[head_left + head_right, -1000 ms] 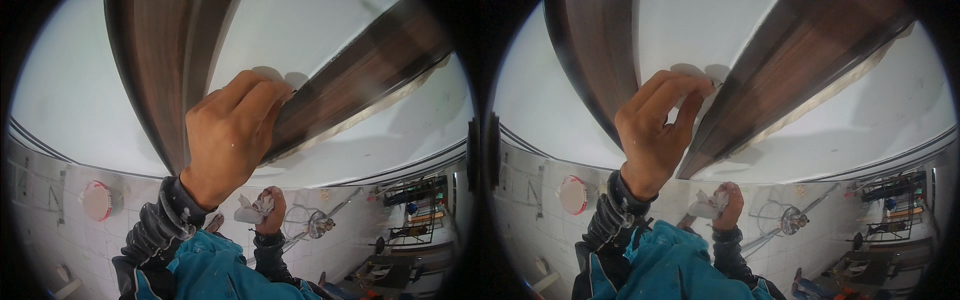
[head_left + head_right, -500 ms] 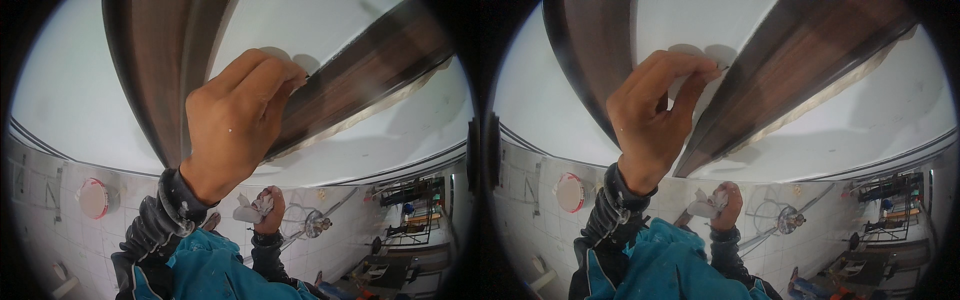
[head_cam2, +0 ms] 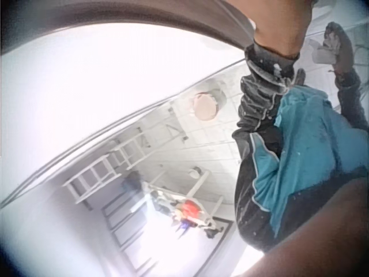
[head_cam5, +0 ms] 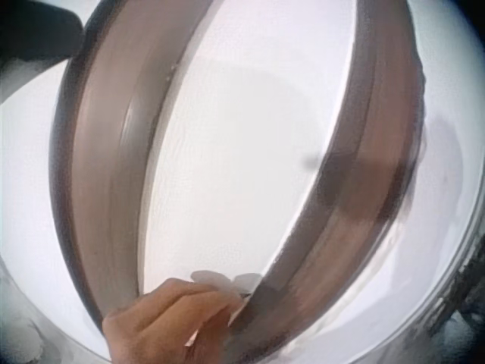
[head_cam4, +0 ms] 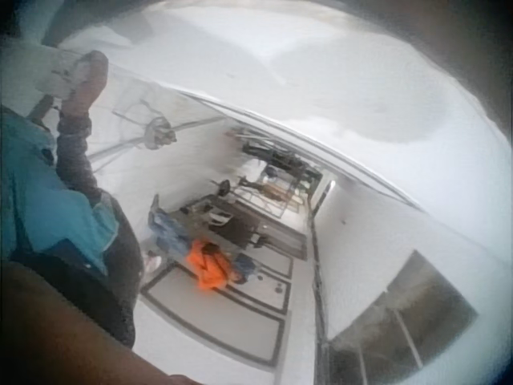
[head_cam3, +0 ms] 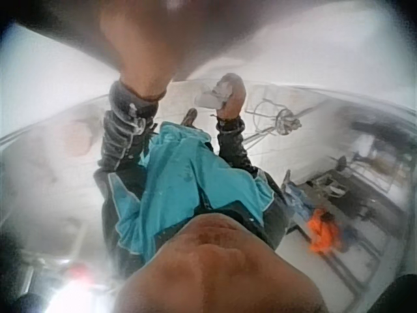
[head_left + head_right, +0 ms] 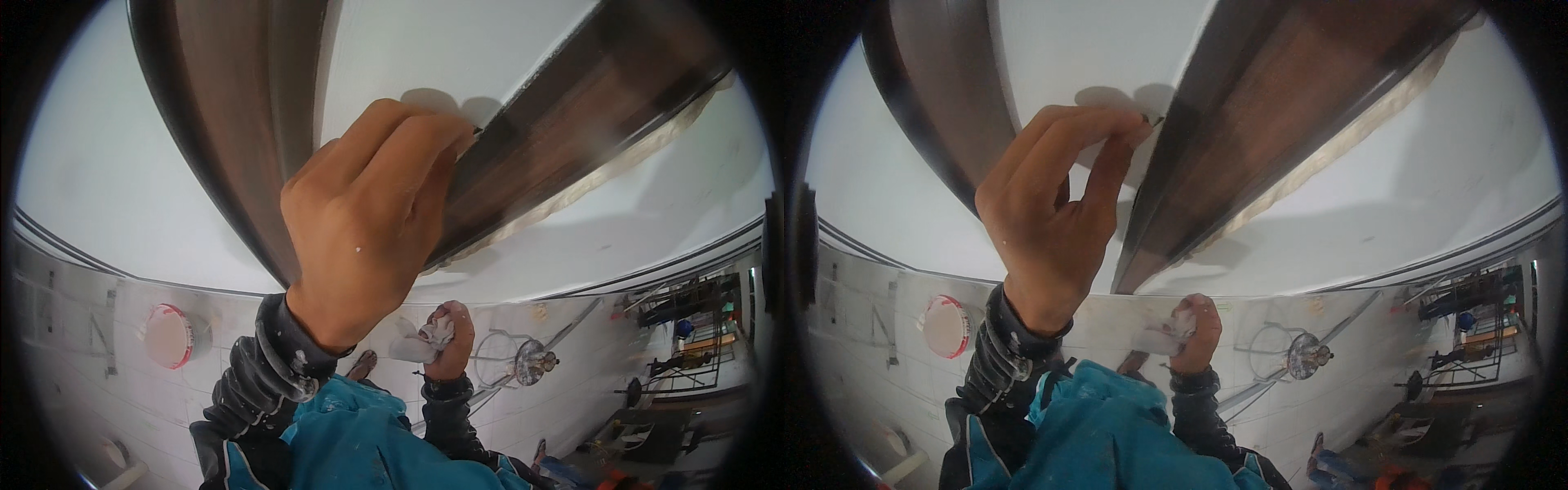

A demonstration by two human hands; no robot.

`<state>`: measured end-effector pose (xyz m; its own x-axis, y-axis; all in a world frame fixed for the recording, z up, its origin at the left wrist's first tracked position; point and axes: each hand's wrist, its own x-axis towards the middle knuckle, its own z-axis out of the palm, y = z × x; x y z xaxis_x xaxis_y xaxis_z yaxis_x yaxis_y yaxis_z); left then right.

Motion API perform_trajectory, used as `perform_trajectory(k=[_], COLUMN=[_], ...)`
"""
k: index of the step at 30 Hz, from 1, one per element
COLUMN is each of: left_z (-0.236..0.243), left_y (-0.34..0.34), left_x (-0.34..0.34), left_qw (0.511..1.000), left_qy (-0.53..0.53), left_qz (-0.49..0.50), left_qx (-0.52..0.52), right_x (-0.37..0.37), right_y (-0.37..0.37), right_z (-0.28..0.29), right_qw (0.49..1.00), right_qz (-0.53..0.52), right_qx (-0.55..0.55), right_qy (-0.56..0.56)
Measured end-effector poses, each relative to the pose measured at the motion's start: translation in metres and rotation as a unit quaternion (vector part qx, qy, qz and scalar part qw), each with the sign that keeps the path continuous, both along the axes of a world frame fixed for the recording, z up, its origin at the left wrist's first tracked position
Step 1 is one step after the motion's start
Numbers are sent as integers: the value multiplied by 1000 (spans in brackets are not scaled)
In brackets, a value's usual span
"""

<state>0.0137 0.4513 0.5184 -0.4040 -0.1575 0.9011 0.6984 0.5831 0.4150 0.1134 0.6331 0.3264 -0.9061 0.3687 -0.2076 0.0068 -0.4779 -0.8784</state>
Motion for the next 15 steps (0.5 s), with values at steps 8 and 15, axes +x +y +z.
perform_trajectory(k=[8,15], left_z=[-13,-21], left_y=[-2,-3], left_x=[-6,-4], left_qw=[999,998], left_qy=[14,-13], left_qz=[-35,-45], left_qx=[16,29], right_x=[-3,-6], right_y=[1,-1], right_z=[-1,-4], right_qw=[1000,1000], right_qz=[12,13], right_qx=[-18,-25], right_qy=[3,8])
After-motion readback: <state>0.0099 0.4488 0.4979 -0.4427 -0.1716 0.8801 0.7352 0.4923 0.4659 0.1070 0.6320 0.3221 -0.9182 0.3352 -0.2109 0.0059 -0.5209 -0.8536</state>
